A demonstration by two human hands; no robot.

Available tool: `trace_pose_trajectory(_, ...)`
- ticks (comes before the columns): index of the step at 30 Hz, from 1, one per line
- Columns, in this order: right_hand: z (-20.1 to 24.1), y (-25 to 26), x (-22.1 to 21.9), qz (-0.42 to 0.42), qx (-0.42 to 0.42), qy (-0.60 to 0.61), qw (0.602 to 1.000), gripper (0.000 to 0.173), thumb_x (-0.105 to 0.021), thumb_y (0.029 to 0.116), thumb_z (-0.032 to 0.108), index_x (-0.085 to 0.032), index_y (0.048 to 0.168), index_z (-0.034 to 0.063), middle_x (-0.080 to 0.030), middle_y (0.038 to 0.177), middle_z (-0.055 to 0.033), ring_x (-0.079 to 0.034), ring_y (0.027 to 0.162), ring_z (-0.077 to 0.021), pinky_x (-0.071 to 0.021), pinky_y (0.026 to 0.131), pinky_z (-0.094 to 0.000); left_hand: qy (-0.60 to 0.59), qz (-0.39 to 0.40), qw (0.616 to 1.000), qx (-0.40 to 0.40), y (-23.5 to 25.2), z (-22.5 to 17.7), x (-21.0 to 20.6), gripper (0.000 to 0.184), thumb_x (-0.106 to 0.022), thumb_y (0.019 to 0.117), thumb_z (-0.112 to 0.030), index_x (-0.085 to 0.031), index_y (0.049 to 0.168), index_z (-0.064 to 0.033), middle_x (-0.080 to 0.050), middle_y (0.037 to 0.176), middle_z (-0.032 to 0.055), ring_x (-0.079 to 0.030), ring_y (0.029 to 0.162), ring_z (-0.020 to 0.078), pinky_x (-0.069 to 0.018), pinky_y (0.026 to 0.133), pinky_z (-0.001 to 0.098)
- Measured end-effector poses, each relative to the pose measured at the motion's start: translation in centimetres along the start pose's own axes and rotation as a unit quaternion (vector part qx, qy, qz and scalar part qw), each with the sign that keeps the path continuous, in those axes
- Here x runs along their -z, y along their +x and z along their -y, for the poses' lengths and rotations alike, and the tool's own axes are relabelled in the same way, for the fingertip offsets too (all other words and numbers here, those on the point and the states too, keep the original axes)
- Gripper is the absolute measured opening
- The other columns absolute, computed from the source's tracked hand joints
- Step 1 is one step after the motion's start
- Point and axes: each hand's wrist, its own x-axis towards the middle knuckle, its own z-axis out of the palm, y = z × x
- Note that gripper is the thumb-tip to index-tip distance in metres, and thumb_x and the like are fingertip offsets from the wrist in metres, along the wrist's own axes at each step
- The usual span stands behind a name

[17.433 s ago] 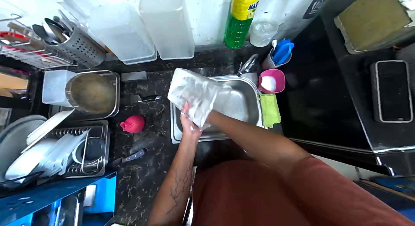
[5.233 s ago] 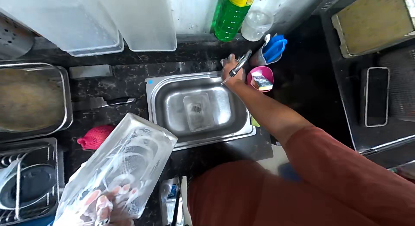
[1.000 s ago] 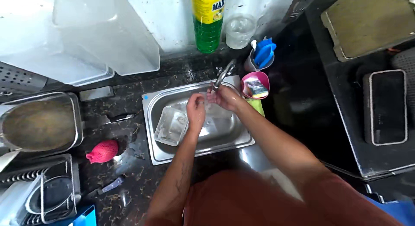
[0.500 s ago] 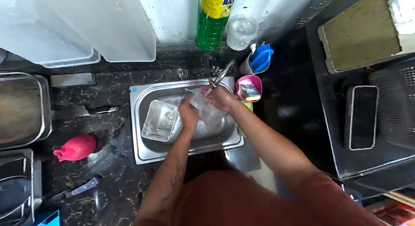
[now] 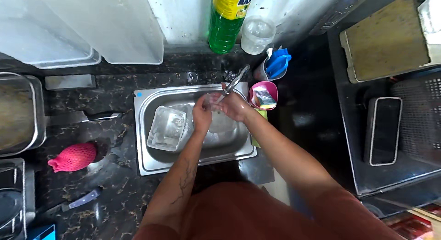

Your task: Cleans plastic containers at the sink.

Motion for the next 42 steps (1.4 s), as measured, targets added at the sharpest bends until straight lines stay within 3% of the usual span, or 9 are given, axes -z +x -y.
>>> trace_pose_trajectory(5,0.4,0.5,0.4,0.03,-0.01,-0.022,0.999,0.073,-0.019,0.1098,0.057,-0.054,0.134,-0.0022,-0.065,0.126,-0.0154,-0.066,0.113,-0.021,-0.055,0.097,-0.0359,0.044,-0.002,0.996,0.081,-2.9,-0.5,0.1,0.064,-0.068,0.0942,-0.012,-0.04,0.152,-0.0069,-0.053,0.143,0.0215,-0.061,0.122,0.0329,-0.0554,0.096,0.0504)
trace_pose_trajectory(11,1.3,0.7,0.6,0.061,-0.051,-0.037,0.996,0.075,-0.016,0.1103,0.056,-0.055,0.132,-0.0045,-0.065,0.125,-0.0184,-0.067,0.113,-0.0236,-0.0544,0.1,-0.0376,0.052,0.032,0.997,0.044,-2.4,-0.1,1.0,0.039,-0.051,0.1049,-0.009,-0.056,0.143,-0.0057,-0.06,0.139,0.0173,-0.063,0.122,0.028,-0.0506,0.104,0.0472)
trace_pose_trajectory(13,1.3,0.9,0.7,0.064,-0.054,-0.054,0.995,0.075,-0.017,0.1103,0.056,-0.056,0.131,-0.0047,-0.067,0.122,-0.0185,-0.068,0.11,-0.0239,-0.0556,0.097,-0.0383,0.069,0.007,0.998,0.001,-1.9,0.1,1.5,0.037,-0.056,0.1041,-0.013,-0.058,0.14,-0.005,-0.063,0.137,0.0166,-0.062,0.124,0.0274,-0.0503,0.106,0.0479)
trace_pose_trajectory(16,1.3,1.0,0.8,0.056,-0.065,-0.057,0.995,0.073,-0.019,0.1103,0.056,-0.057,0.13,-0.0034,-0.067,0.119,-0.0168,-0.068,0.107,-0.0227,-0.0559,0.095,-0.0367,0.054,-0.055,0.995,0.062,-3.7,0.4,1.4,0.059,-0.068,0.0957,-0.018,-0.046,0.148,-0.003,-0.051,0.146,0.0227,-0.052,0.133,0.0356,-0.0449,0.11,0.053)
trace_pose_trajectory(20,1.2,1.1,0.8,0.065,-0.081,-0.067,0.992,0.074,-0.019,0.11,0.056,-0.055,0.133,-0.0043,-0.066,0.124,-0.019,-0.068,0.111,-0.0251,-0.0558,0.097,-0.0388,-0.03,-0.098,0.985,0.14,-6.1,1.1,0.2,0.048,-0.06,0.0961,-0.002,-0.049,0.142,-0.0035,-0.058,0.133,0.0214,-0.062,0.115,0.0306,-0.0539,0.096,0.0481)
trace_pose_trajectory(24,1.2,1.1,0.9,0.052,-0.082,-0.069,0.993,0.075,-0.019,0.1097,0.057,-0.057,0.131,-0.0042,-0.067,0.121,-0.0182,-0.068,0.109,-0.0241,-0.056,0.097,-0.0378,-0.041,-0.052,0.991,0.114,-3.8,1.5,1.1,0.041,-0.051,0.1049,-0.01,-0.053,0.146,-0.0075,-0.055,0.143,0.0198,-0.06,0.122,0.0313,-0.05,0.102,0.0491)
trace_pose_trajectory(31,1.3,1.1,0.9,0.054,-0.077,-0.037,0.995,0.075,-0.019,0.1095,0.058,-0.054,0.134,-0.0046,-0.067,0.123,-0.0194,-0.068,0.111,-0.0254,-0.0555,0.099,-0.0386,-0.089,-0.039,0.995,0.038,-0.1,1.3,0.6,0.032,-0.059,0.0984,-0.002,-0.064,0.13,0.0028,-0.07,0.118,0.0166,-0.069,0.104,0.0182,-0.0553,0.097,0.0361)
trace_pose_trajectory(36,1.5,0.8,1.2,0.078,-0.083,-0.031,0.993,0.078,-0.017,0.1086,0.06,-0.054,0.135,-0.0038,-0.065,0.124,-0.0191,-0.067,0.112,-0.0243,-0.0548,0.099,-0.0379,-0.07,-0.034,0.99,0.119,-3.1,0.7,0.1,0.064,-0.069,0.0938,-0.012,-0.04,0.15,-0.0067,-0.054,0.141,0.0211,-0.059,0.122,0.0318,-0.0529,0.097,0.0489)
trace_pose_trajectory(42,1.3,1.1,1.1,0.075,-0.088,-0.065,0.991,0.083,-0.013,0.1075,0.062,-0.056,0.132,-0.0042,-0.065,0.124,-0.0184,-0.066,0.114,-0.0238,-0.0545,0.099,-0.0377,-0.062,-0.025,0.993,0.095,-2.9,1.4,0.6,0.033,-0.057,0.1032,-0.01,-0.063,0.136,-0.007,-0.066,0.127,0.0143,-0.066,0.108,0.0234,-0.056,0.091,0.044)
